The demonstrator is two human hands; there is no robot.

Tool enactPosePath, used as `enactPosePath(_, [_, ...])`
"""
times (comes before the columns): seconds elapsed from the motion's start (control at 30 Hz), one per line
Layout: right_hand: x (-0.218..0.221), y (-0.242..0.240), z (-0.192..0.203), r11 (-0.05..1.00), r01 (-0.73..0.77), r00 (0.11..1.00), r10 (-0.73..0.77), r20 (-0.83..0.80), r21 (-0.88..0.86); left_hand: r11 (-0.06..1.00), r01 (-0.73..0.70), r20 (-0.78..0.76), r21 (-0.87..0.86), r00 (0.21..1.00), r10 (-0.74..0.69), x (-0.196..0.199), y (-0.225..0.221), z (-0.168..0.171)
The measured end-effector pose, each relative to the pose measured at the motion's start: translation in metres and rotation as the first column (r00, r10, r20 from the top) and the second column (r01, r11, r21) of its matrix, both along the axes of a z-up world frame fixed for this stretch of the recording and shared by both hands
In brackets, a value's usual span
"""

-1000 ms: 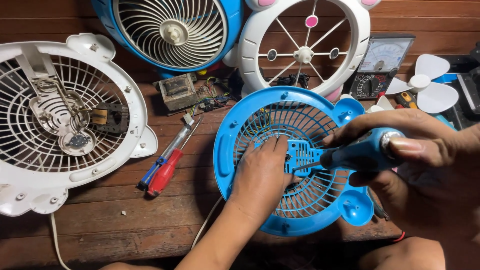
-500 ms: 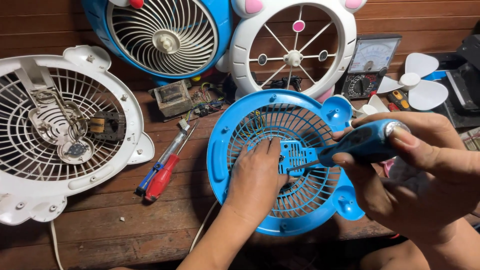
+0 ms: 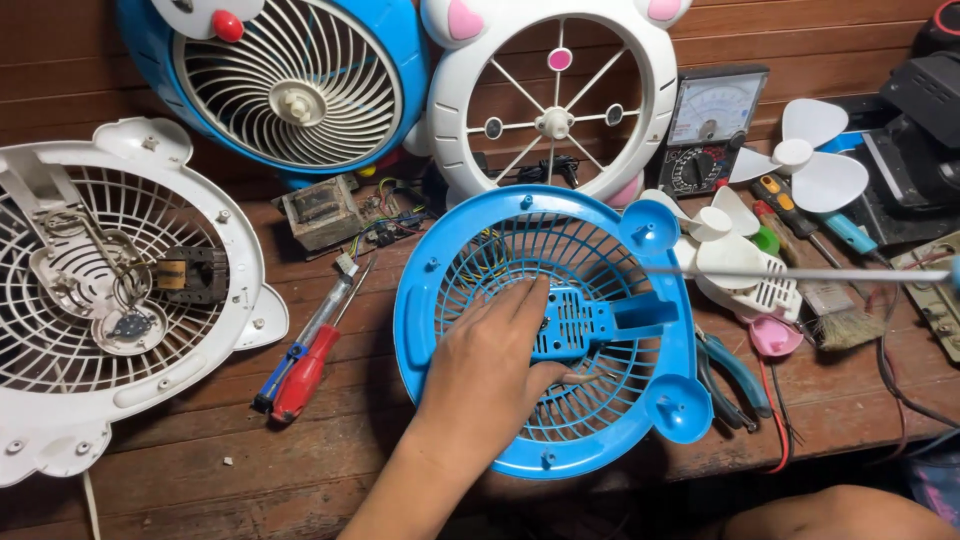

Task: Cleaning and assembling a small portable fan using a brush and screwdriver on a repair bench.

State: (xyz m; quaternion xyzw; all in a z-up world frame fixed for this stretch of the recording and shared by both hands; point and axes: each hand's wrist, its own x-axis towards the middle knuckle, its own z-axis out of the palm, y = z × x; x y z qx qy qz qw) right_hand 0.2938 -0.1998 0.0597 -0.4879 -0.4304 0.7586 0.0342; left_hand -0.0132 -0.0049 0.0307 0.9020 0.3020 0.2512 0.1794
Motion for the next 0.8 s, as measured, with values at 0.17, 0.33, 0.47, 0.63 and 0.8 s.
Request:
enactPosePath(0.17, [0.230, -0.028, -0.087, 0.453, 0.317, 0.724, -0.683, 0.096, 0.833, 0.979, -0.040, 0.251, 0.202, 0.968, -0.012, -0.020, -0.003, 0.037])
enactPosePath(0.33, [0.105, 0.020, -0.055, -0.130, 0.143, 0.321, -0.932, -0.170, 0.981, 0.906, -0.411, 0.374, 0.102, 0.860, 0.348, -0.048, -0.008, 0.019])
enactPosePath(0.47, [0.046, 0.003, -0.030, -0.022, 0.189, 0.248, -0.966, -0.069, 0.982, 0.576, -0.224, 0.414, -0.787, 0.501, 0.760, -0.044, -0.024, -0.018])
enactPosePath(0.63, [0.048, -0.021, -0.044, 0.003, 0.142, 0.196, -0.980, -0.025, 0.990, 0.425, -0.051, 0.381, -0.904, 0.357, 0.853, -0.028, -0.048, -0.025])
enactPosePath(0.8, [0.031, -0.011, -0.052, -0.058, 0.175, 0.285, -0.953, -0.107, 0.983, 0.310, 0.066, 0.317, -0.948, 0.229, 0.921, -0.009, -0.059, -0.025])
